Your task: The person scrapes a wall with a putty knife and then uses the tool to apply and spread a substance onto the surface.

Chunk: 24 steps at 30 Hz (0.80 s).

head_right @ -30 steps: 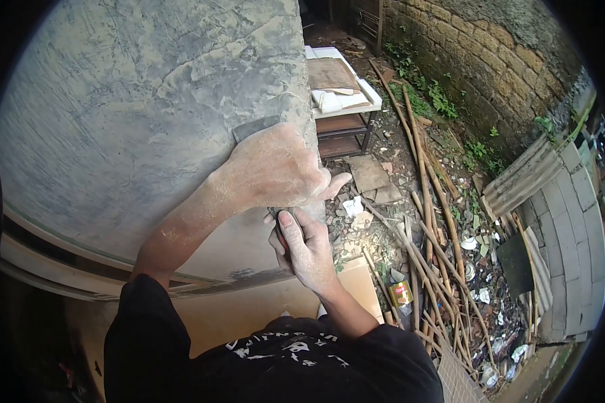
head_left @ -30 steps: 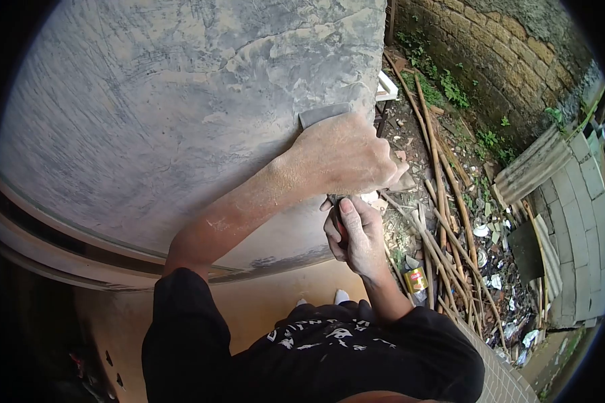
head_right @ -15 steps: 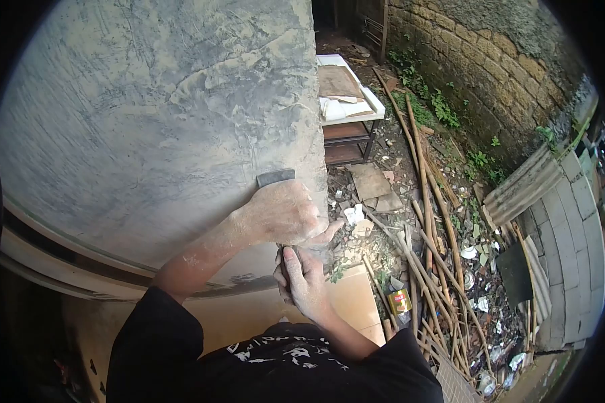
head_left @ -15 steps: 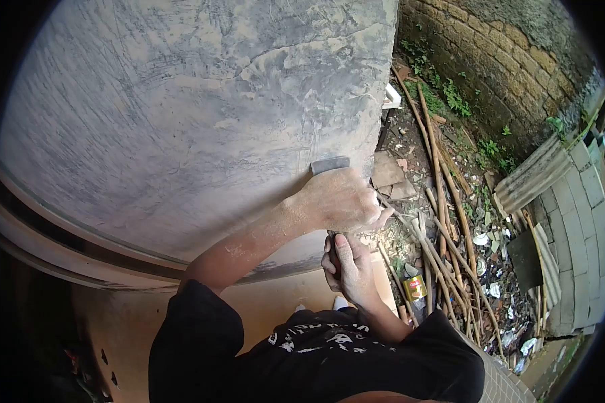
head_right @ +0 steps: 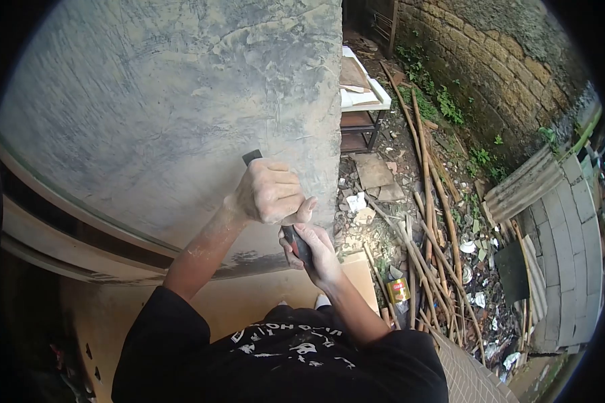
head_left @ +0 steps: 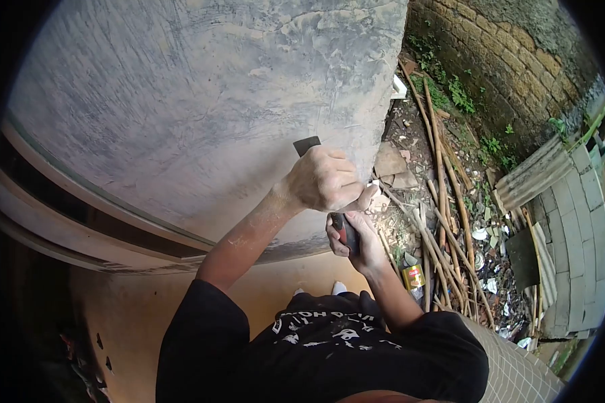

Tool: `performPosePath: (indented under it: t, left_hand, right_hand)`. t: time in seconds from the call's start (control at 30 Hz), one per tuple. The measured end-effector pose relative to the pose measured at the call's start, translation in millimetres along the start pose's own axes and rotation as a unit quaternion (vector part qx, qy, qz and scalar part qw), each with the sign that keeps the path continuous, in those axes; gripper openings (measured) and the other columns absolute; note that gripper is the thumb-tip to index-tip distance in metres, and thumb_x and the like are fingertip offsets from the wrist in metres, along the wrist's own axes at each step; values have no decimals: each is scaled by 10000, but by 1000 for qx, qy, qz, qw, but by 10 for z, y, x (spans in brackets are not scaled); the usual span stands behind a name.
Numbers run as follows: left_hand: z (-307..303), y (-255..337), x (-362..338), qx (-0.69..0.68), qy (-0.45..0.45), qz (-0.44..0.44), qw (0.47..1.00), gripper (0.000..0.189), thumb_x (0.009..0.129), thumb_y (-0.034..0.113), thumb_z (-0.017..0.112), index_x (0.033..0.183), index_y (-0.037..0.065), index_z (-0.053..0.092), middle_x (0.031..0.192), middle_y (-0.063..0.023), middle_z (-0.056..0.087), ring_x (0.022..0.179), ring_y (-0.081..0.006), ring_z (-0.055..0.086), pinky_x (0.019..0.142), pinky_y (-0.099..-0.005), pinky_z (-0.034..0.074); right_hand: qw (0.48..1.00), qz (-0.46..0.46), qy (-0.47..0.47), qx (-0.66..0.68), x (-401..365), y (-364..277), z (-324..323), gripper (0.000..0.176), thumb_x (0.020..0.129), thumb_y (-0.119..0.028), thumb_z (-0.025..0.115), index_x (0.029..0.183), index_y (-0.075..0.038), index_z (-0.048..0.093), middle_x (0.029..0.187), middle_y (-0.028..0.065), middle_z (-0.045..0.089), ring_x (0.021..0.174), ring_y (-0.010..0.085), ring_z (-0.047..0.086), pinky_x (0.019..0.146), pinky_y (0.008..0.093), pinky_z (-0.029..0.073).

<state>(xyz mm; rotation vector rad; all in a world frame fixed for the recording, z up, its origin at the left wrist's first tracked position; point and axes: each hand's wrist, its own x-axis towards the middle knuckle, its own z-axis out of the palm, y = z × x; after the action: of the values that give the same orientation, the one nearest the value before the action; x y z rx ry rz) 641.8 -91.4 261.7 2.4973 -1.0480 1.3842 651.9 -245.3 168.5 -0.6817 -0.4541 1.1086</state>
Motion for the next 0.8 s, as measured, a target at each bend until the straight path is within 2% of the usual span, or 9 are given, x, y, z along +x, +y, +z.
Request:
performPosePath:
  t: [0.07, 0.2, 0.27, 0.4, 0.57, 0.67, 0.73, 0.77, 0.8]
  left_hand:
    - [-52, 105, -233, -9, -38, -12, 999, 343, 657, 51, 657, 428, 105, 407, 404, 11, 336, 363, -136, 365, 368, -268, 285]
    - [-308, 210, -394, 6, -139, -68, 988, 349, 722, 104, 667, 450, 89, 449, 421, -6, 378, 386, -156, 402, 404, -283, 337]
    - [-413, 196, -445, 28, -218, -112, 969, 344, 748, 132, 668, 470, 79, 474, 439, -14, 412, 412, -167, 438, 427, -293, 371]
    - [-411, 94, -616, 22, -216, -135, 967, 291, 794, 198, 650, 562, 60, 540, 537, -37, 519, 536, -192, 537, 528, -320, 450]
    - [-374, -95, -768, 28, -309, -105, 945, 267, 816, 228, 634, 606, 74, 573, 588, -39, 554, 586, -186, 564, 562, -306, 463]
    - [-361, -154, -765, 53, -284, -90, 953, 342, 820, 273, 625, 541, 88, 550, 495, -27, 510, 483, -172, 539, 477, -301, 443]
    - [-451, -150, -675, 98, -396, -54, 912, 455, 824, 315, 615, 445, 100, 483, 377, -12, 417, 345, -159, 454, 370, -298, 387]
    - [-464, -160, -671, 98, -397, -53, 911, 455, 824, 315, 615, 445, 100, 483, 377, -12, 417, 345, -159, 454, 370, -298, 387]
    - [-474, -168, -681, 88, -404, -50, 909, 334, 702, 259, 624, 438, 95, 504, 414, -25, 480, 391, -149, 514, 393, -309, 416]
  right_hand:
    - [953, 175, -87, 231, -25, 247, -96, 335, 961, -373, 432, 982, -41, 476, 629, 25, 449, 384, 106, 382, 343, 218, 283]
    - [872, 250, -211, 363, 46, 479, -51, 333, 988, -370, 373, 994, -53, 474, 570, 38, 454, 287, 108, 337, 279, 206, 254]
    - [988, 114, -106, -22, 108, 406, 122, 328, 989, -352, 394, 984, -37, 488, 531, 33, 455, 297, 97, 339, 296, 210, 265]
    - [940, -103, -9, -324, 328, 715, 81, 163, 951, -157, 514, 938, 6, 517, 584, 24, 479, 389, 81, 442, 336, 206, 317]
    - [952, -74, 45, -294, 451, 754, 235, 130, 931, -123, 547, 902, -4, 505, 622, 19, 501, 425, 72, 457, 356, 216, 317]
    - [964, -36, 45, -258, 448, 803, 297, 217, 967, -213, 493, 919, -2, 496, 611, 13, 468, 405, 70, 408, 349, 213, 290]
    - [995, 48, 29, -81, 439, 741, 373, 330, 993, -330, 412, 926, -15, 489, 597, 7, 426, 388, 68, 354, 342, 205, 256]
    - [993, 41, 25, -113, 445, 747, 399, 407, 998, -407, 346, 901, -32, 471, 582, 9, 397, 386, 73, 344, 341, 201, 246]
    - [993, 41, 24, -111, 457, 755, 450, 407, 998, -407, 346, 901, -32, 471, 582, 9, 397, 386, 73, 344, 341, 201, 246]
